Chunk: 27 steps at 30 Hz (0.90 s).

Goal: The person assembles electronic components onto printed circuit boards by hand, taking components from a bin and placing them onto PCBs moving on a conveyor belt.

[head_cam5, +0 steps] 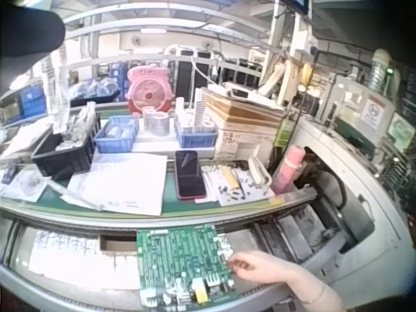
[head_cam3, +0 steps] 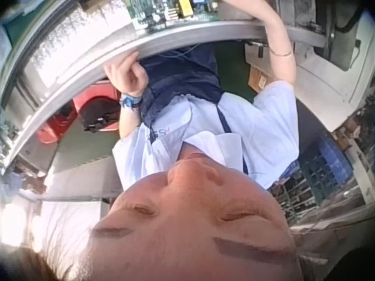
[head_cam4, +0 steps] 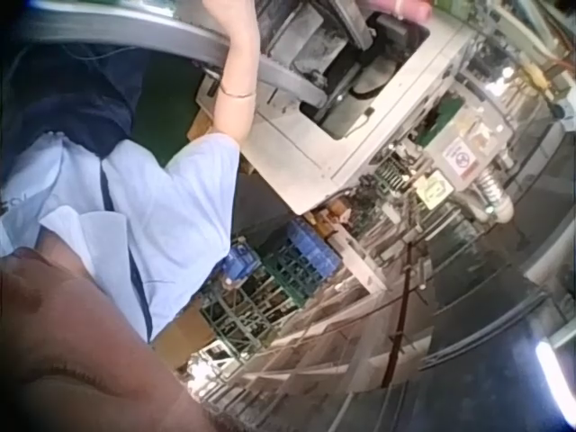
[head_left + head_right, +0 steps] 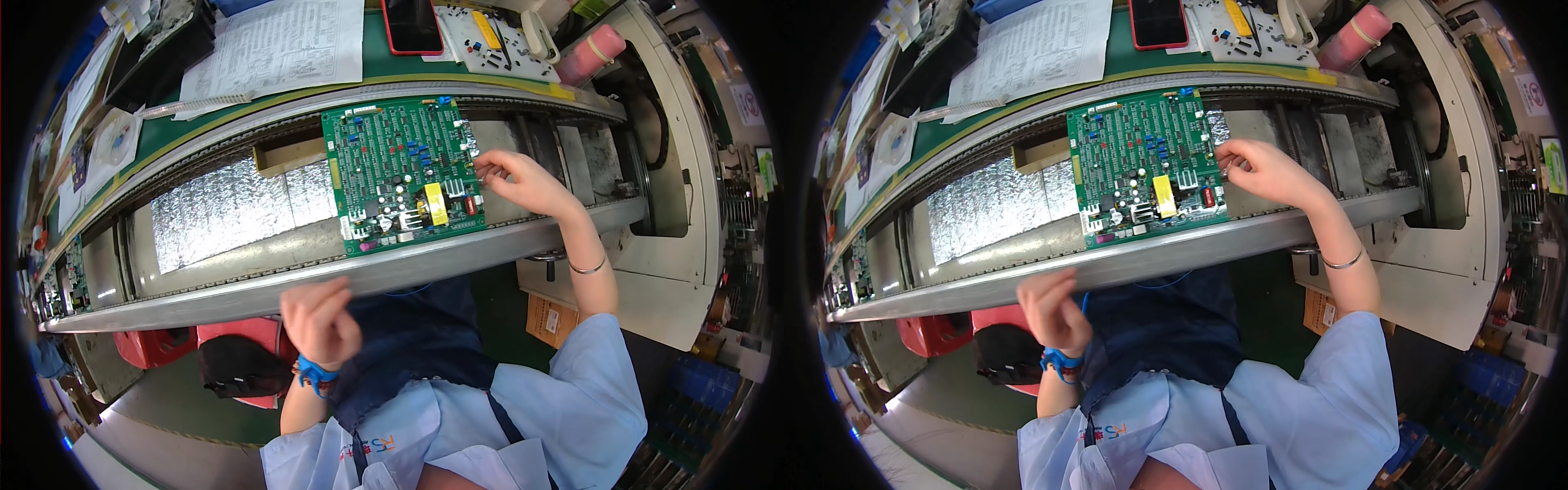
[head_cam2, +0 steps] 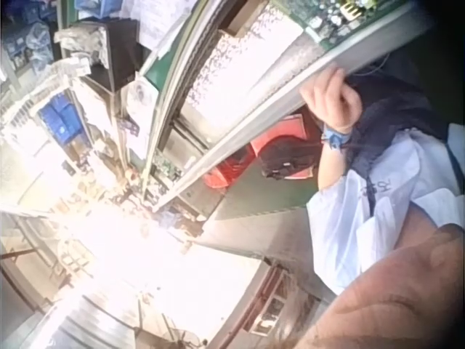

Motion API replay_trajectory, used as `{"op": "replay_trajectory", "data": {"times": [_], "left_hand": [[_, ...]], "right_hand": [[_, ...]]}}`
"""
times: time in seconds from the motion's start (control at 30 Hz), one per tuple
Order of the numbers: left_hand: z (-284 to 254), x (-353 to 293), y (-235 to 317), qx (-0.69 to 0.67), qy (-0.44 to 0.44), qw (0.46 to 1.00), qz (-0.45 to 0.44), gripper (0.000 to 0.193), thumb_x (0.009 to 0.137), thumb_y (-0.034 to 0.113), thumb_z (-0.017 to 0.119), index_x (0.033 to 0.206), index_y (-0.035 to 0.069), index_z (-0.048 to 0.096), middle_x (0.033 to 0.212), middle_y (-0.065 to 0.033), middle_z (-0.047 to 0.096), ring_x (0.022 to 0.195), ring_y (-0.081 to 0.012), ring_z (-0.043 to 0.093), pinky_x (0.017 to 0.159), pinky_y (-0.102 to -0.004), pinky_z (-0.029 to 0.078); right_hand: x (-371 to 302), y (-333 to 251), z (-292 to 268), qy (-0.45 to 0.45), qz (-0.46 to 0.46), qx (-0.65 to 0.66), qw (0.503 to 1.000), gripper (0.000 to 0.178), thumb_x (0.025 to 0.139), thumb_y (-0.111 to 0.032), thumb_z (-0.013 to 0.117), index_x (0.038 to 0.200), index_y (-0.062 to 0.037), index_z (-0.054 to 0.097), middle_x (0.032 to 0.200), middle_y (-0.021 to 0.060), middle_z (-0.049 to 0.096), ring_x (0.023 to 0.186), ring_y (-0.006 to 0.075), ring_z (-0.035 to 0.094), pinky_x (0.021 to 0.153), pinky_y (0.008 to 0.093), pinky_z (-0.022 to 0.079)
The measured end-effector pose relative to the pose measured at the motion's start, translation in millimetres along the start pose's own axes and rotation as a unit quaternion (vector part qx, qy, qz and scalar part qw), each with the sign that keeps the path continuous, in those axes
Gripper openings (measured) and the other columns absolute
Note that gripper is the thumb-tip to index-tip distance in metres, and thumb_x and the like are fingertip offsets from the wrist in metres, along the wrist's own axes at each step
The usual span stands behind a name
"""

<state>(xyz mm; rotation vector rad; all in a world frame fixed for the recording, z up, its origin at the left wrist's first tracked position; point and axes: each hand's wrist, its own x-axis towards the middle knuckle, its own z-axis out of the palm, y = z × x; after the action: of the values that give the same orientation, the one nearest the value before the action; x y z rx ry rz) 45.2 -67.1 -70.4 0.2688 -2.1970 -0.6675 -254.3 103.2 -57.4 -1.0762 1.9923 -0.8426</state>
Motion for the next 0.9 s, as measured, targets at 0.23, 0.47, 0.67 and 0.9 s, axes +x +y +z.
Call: {"op": "replay_trajectory", "data": {"times": [0.23, 0.47, 0.67, 0.9], "left_hand": [[31.4, -2.6, 33.5, 0.001, -0.127, 0.992, -0.009, 0.033, 0.067, 0.002, 0.066, 0.1, 0.005, 0.064, 0.111, -0.0076, 0.066, 0.095, -0.0216, 0.06, 0.082, -0.0335, 0.041], [30.7, -8.2, 30.0, 0.147, -0.132, 0.978, -0.065, 0.037, 0.073, 0.008, 0.063, 0.11, 0.006, 0.06, 0.125, -0.0075, 0.061, 0.109, -0.0232, 0.053, 0.093, -0.0347, 0.03], [27.3, -10.0, 20.6, 0.146, -0.12, 0.979, -0.078, 0.037, 0.072, 0.004, 0.063, 0.109, 0.005, 0.061, 0.123, -0.0078, 0.062, 0.107, -0.0238, 0.054, 0.092, -0.0344, 0.032], [29.9, -5.2, 17.6, 0.119, -0.112, 0.984, -0.068, 0.034, 0.072, 0.003, 0.064, 0.106, 0.005, 0.061, 0.123, -0.0078, 0.063, 0.104, -0.0238, 0.056, 0.091, -0.0348, 0.033]], "right_hand": [[11.7, -13.5, 31.8, -0.027, -0.042, -0.012, 0.999, 0.035, 0.087, -0.008, 0.054, 0.12, 0.0019, 0.051, 0.109, 0.011, 0.058, 0.093, 0.0178, 0.057, 0.083, 0.0308, 0.048], [28.6, -42.2, 62.4, -0.019, -0.08, -0.007, 0.997, 0.036, 0.087, -0.019, 0.059, 0.113, 0.0037, 0.052, 0.107, 0.0151, 0.057, 0.088, 0.0232, 0.061, 0.079, 0.0341, 0.049], [43.1, -51.6, 74.2, -0.008, -0.06, -0.031, 0.998, 0.032, 0.088, -0.025, 0.063, 0.108, -0.0007, 0.056, 0.1, 0.0099, 0.059, 0.08, 0.0165, 0.058, 0.072, 0.0303, 0.049], [49.8, -59.9, 79.2, 0.028, -0.027, -0.056, 0.998, 0.039, 0.083, -0.035, 0.068, 0.092, -0.0002, 0.055, 0.093, 0.0131, 0.06, 0.085, 0.0283, 0.062, 0.073, 0.0367, 0.05]]}}
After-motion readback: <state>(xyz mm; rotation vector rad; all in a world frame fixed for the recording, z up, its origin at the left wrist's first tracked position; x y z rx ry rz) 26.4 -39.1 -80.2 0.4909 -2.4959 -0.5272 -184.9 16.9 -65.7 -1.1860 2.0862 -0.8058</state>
